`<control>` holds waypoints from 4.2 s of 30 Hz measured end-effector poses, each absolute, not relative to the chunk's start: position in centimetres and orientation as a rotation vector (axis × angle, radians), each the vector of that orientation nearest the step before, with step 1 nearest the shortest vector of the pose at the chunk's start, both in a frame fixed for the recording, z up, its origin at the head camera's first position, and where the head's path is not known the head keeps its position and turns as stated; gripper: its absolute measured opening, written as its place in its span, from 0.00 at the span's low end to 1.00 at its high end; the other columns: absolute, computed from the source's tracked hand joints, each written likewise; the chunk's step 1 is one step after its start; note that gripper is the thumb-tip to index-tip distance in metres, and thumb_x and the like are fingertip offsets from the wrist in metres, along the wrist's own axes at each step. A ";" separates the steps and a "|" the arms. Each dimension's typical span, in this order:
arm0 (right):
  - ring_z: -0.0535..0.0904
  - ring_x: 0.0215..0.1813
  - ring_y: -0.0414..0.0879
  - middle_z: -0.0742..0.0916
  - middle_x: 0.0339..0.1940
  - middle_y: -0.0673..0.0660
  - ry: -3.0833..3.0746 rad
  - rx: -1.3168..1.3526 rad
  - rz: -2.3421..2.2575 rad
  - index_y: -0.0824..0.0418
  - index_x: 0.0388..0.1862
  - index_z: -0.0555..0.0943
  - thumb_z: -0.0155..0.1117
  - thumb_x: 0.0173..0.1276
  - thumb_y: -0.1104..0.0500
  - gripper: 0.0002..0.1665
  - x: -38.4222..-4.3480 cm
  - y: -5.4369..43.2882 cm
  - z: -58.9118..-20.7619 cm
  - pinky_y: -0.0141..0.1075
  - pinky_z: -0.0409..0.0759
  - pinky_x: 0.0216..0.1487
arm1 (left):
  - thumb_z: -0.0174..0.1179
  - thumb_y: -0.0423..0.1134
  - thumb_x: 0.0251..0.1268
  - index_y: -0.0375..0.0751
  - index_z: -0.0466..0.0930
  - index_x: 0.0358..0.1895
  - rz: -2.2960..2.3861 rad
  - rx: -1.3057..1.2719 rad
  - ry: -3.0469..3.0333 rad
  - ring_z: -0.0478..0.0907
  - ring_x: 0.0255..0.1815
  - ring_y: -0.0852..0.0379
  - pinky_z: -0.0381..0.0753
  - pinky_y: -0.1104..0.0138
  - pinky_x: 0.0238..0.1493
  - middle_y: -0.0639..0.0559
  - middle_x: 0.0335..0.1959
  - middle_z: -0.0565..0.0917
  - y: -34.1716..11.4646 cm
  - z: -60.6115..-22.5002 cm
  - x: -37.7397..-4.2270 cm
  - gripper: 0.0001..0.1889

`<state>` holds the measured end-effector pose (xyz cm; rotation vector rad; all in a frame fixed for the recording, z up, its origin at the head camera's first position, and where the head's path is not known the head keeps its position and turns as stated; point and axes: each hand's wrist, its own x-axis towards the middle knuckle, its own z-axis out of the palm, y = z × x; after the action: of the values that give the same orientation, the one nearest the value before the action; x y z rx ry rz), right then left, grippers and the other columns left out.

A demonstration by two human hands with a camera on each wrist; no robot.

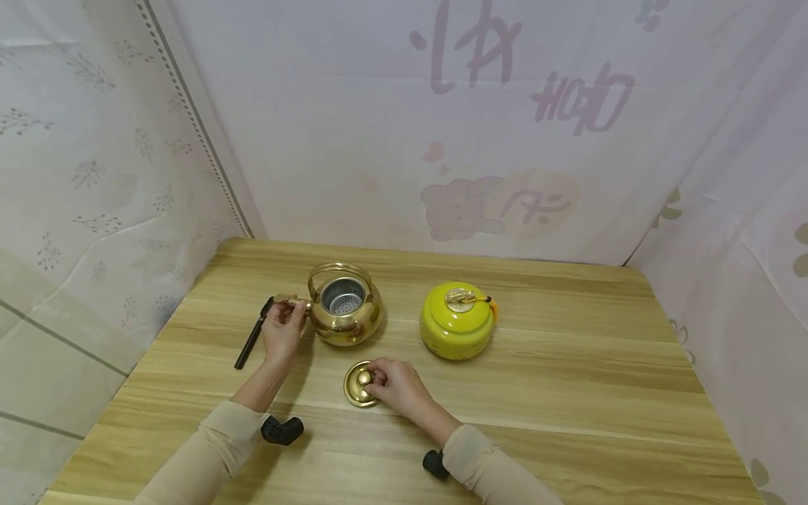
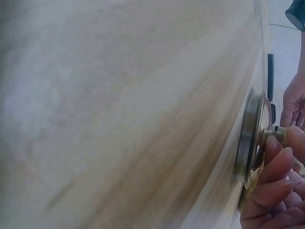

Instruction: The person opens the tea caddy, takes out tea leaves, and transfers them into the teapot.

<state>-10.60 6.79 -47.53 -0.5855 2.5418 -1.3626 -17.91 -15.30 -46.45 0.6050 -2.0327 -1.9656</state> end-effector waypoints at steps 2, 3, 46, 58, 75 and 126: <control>0.68 0.20 0.32 0.82 0.24 0.50 2.536 -0.596 -1.369 0.66 0.46 0.81 0.68 0.59 0.64 0.16 -10.5 7.0 -47.5 0.24 0.70 0.20 | 0.56 0.40 0.67 0.31 0.71 0.50 -1.965 0.603 -2.048 0.73 0.36 0.67 0.78 0.77 0.40 0.43 0.45 0.76 -15.4 -46.4 -17.9 0.16; 0.69 0.21 0.32 0.83 0.25 0.50 2.534 -0.599 -1.374 0.66 0.46 0.81 0.69 0.59 0.63 0.16 -10.5 7.1 -47.4 0.25 0.70 0.21 | 0.56 0.41 0.68 0.31 0.71 0.50 -1.965 0.601 -2.053 0.73 0.36 0.67 0.77 0.77 0.40 0.43 0.45 0.76 -15.4 -46.5 -17.9 0.17; 0.74 0.27 0.35 0.83 0.31 0.59 2.762 -0.192 -1.745 0.69 0.50 0.79 0.64 0.63 0.66 0.16 -9.3 18.4 -41.8 0.25 0.75 0.26 | 0.58 0.26 0.62 0.27 0.64 0.63 -2.320 0.011 -1.942 0.70 0.63 0.43 0.72 0.73 0.60 0.31 0.61 0.70 -8.7 -43.4 -10.2 0.26; 0.75 0.29 0.33 0.83 0.34 0.58 2.979 -0.136 -1.802 0.66 0.51 0.79 0.66 0.62 0.63 0.18 -12.5 20.7 -41.5 0.21 0.75 0.27 | 0.65 0.35 0.59 0.30 0.58 0.68 -2.278 -0.193 -2.247 0.62 0.69 0.41 0.62 0.55 0.68 0.35 0.68 0.65 -2.2 -44.1 -12.9 0.36; 0.73 0.29 0.36 0.82 0.32 0.59 3.051 -0.189 -1.711 0.66 0.52 0.79 0.68 0.59 0.65 0.20 -14.8 20.5 -41.7 0.21 0.74 0.27 | 0.68 0.36 0.55 0.29 0.54 0.70 -2.158 -0.210 -2.412 0.56 0.71 0.39 0.60 0.55 0.69 0.34 0.71 0.58 0.9 -45.4 -14.9 0.43; 0.72 0.28 0.41 0.82 0.31 0.59 3.059 -0.154 -1.547 0.68 0.52 0.79 0.68 0.59 0.66 0.21 -15.7 20.5 -41.8 0.23 0.72 0.27 | 0.70 0.42 0.53 0.32 0.51 0.72 -1.831 -0.439 -2.663 0.63 0.69 0.48 0.61 0.58 0.70 0.39 0.69 0.65 1.4 -45.9 -16.3 0.47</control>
<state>-15.66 20.45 -41.78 -0.1536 3.0588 -1.5465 -16.29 1.44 -45.91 -0.4392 -2.6632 -1.8310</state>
